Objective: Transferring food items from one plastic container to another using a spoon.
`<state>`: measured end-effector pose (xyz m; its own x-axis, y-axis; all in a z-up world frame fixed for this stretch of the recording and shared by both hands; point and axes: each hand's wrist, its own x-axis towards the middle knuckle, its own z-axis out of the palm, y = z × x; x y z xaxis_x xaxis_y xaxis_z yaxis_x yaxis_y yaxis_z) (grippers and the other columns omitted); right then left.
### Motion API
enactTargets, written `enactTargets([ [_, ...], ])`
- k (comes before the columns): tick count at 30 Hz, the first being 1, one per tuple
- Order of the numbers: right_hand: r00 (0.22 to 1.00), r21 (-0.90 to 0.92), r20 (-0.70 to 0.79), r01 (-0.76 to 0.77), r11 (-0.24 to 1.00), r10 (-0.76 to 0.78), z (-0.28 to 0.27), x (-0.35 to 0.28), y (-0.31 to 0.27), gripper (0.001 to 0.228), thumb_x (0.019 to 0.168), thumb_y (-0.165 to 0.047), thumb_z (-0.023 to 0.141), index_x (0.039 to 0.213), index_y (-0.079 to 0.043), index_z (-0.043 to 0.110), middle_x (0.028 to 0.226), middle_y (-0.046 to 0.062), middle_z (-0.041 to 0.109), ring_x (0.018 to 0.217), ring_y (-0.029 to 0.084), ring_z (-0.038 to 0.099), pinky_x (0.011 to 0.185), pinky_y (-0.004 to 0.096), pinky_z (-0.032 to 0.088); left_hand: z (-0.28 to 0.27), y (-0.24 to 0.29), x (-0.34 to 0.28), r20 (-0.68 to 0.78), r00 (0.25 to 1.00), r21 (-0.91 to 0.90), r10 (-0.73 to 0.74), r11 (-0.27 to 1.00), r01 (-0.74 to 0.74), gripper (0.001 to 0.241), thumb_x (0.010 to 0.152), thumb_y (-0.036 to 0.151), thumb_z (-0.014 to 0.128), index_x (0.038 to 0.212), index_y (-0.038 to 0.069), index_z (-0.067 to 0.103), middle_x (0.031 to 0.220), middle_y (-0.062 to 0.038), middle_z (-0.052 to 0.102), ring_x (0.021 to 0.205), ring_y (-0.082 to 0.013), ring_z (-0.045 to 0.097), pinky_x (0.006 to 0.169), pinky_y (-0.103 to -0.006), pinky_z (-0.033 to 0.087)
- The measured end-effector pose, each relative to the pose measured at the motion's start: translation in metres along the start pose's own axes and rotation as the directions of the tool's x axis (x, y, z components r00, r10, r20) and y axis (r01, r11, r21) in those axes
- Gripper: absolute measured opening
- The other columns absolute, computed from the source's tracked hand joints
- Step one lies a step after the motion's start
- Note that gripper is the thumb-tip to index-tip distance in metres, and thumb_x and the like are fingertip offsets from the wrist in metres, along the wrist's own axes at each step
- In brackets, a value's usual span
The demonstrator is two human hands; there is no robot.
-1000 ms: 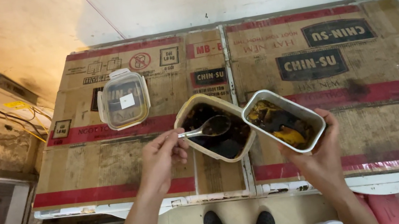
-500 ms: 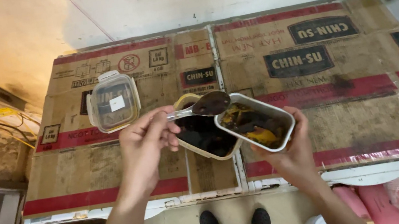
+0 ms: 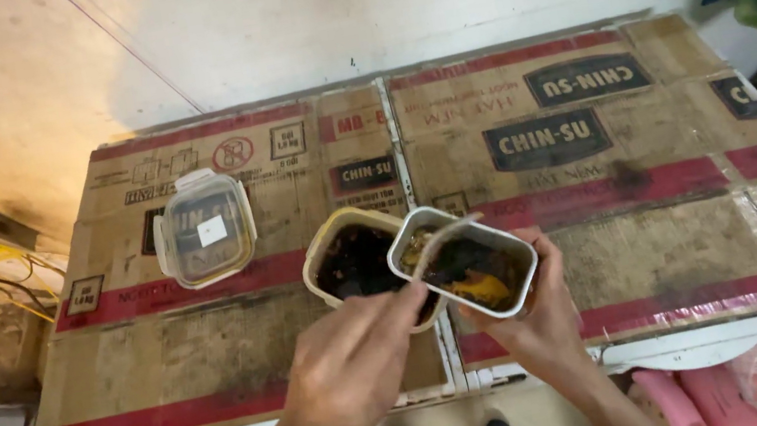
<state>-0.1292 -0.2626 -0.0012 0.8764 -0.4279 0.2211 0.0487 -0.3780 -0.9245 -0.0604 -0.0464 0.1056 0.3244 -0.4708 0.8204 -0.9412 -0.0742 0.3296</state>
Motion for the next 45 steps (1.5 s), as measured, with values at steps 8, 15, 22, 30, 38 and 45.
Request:
enactTargets([
  [8,0.996,0.125,0.015,-0.088,0.988,0.086,0.000,0.000,0.005,0.100,0.064,-0.008,0.088,0.143,-0.007,0.025,0.131,0.017,0.055,0.117,0.032,0.071,0.094,0.040,0.066,0.024,-0.034,-0.044,-0.074,0.950,-0.150,-0.305,0.945,0.292,0.026,0.085,-0.006,0.067,0.111,-0.004,0.070,0.098,-0.014,0.077,0.059,-0.0106,0.057,0.048,-0.0219,0.046],
  [15,1.000,0.098,-0.014,-0.012,0.995,0.013,-0.007,0.003,0.003,0.098,0.063,-0.005,0.086,0.140,-0.003,0.026,0.132,0.019,0.054,0.121,0.035,0.067,0.099,0.044,0.066,0.006,-0.073,-0.084,-0.118,0.577,-0.219,-0.808,0.588,0.779,0.029,0.095,0.012,0.064,0.120,0.000,0.073,0.079,-0.010,0.081,0.055,-0.0127,0.071,0.047,-0.0204,0.059],
  [22,0.999,0.020,-0.045,-0.029,0.999,0.030,-0.017,0.009,0.005,0.102,0.059,0.002,0.085,0.141,-0.001,0.026,0.130,0.022,0.051,0.119,0.036,0.066,0.097,0.042,0.064,0.031,-0.085,-0.106,0.080,0.275,-0.314,-0.958,0.238,0.919,0.032,0.097,0.012,0.063,0.124,-0.002,0.074,0.075,-0.009,0.077,0.053,-0.0115,0.064,0.050,-0.0239,0.056],
  [30,0.997,0.070,-0.044,-0.065,0.995,0.068,-0.027,0.006,0.006,0.101,0.064,0.004,0.080,0.145,-0.004,0.021,0.132,0.023,0.047,0.117,0.038,0.065,0.090,0.043,0.065,0.037,-0.101,-0.112,0.340,0.037,-0.628,-0.940,-0.198,0.753,0.031,0.102,0.005,0.052,0.124,-0.008,0.070,0.083,-0.018,0.071,0.062,-0.0178,0.059,0.055,-0.0296,0.048],
  [38,0.997,0.093,-0.053,-0.049,0.994,0.054,-0.028,0.003,0.008,0.098,0.066,0.001,0.081,0.144,-0.003,0.021,0.132,0.022,0.047,0.120,0.037,0.063,0.098,0.044,0.062,0.011,-0.094,-0.094,0.281,0.070,-0.659,-0.957,-0.139,0.739,0.029,0.102,0.006,0.055,0.121,-0.009,0.071,0.082,-0.016,0.069,0.063,-0.0185,0.058,0.054,-0.0297,0.047],
  [45,0.998,0.129,-0.045,-0.032,0.991,0.039,-0.024,0.003,0.012,0.098,0.064,0.009,0.078,0.143,-0.005,0.023,0.131,0.021,0.049,0.120,0.036,0.064,0.097,0.043,0.062,-0.021,-0.082,-0.063,0.191,0.091,-0.609,-0.977,-0.045,0.792,0.028,0.101,0.006,0.057,0.120,-0.005,0.074,0.081,-0.014,0.068,0.063,-0.0192,0.059,0.055,-0.0311,0.048],
])
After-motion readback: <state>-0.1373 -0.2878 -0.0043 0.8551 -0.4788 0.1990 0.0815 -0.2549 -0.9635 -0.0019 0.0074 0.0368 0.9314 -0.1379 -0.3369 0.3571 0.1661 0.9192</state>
